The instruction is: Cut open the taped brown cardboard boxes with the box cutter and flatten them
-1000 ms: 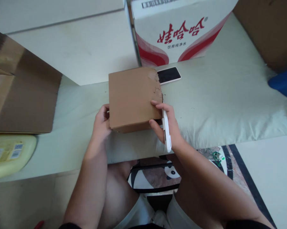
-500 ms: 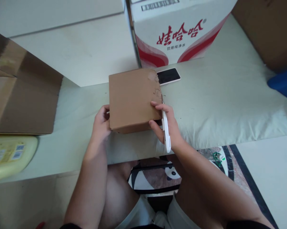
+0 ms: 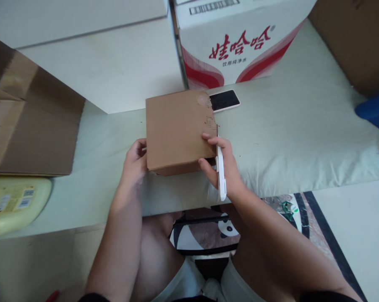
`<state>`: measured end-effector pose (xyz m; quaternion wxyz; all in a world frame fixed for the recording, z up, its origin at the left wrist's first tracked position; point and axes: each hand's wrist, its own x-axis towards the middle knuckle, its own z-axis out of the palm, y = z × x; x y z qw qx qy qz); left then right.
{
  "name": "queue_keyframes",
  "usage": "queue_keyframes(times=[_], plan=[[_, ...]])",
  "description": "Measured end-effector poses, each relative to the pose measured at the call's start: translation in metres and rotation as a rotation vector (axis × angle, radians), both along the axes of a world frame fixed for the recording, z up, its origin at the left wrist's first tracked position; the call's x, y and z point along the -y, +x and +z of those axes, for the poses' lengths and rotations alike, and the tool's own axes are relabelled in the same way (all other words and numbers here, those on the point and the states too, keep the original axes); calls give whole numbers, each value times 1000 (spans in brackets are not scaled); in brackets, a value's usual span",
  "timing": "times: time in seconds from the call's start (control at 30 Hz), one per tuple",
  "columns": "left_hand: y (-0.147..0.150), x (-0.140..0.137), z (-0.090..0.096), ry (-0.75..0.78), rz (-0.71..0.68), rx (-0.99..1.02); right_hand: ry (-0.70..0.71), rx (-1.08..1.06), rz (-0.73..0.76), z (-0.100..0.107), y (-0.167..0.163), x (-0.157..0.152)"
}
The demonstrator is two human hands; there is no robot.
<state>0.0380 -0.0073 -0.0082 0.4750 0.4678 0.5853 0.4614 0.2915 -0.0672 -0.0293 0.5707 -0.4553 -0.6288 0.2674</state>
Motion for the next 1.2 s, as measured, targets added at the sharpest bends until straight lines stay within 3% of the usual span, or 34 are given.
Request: queue_keyframes(times=[0.53, 0.77, 1.03, 1.2], plan=[[1, -3, -9, -44, -111, 41, -18, -9, -20, -2, 1, -1], [0, -6, -5, 6, 30, -50, -44, -8, -10, -2, 2, 0], [-17, -11, -8, -33, 61, -113, -4, -2, -22, -1, 0, -1], [-12, -9, -7, -42, 35, -77, -25, -19, -14, -1, 0, -1]])
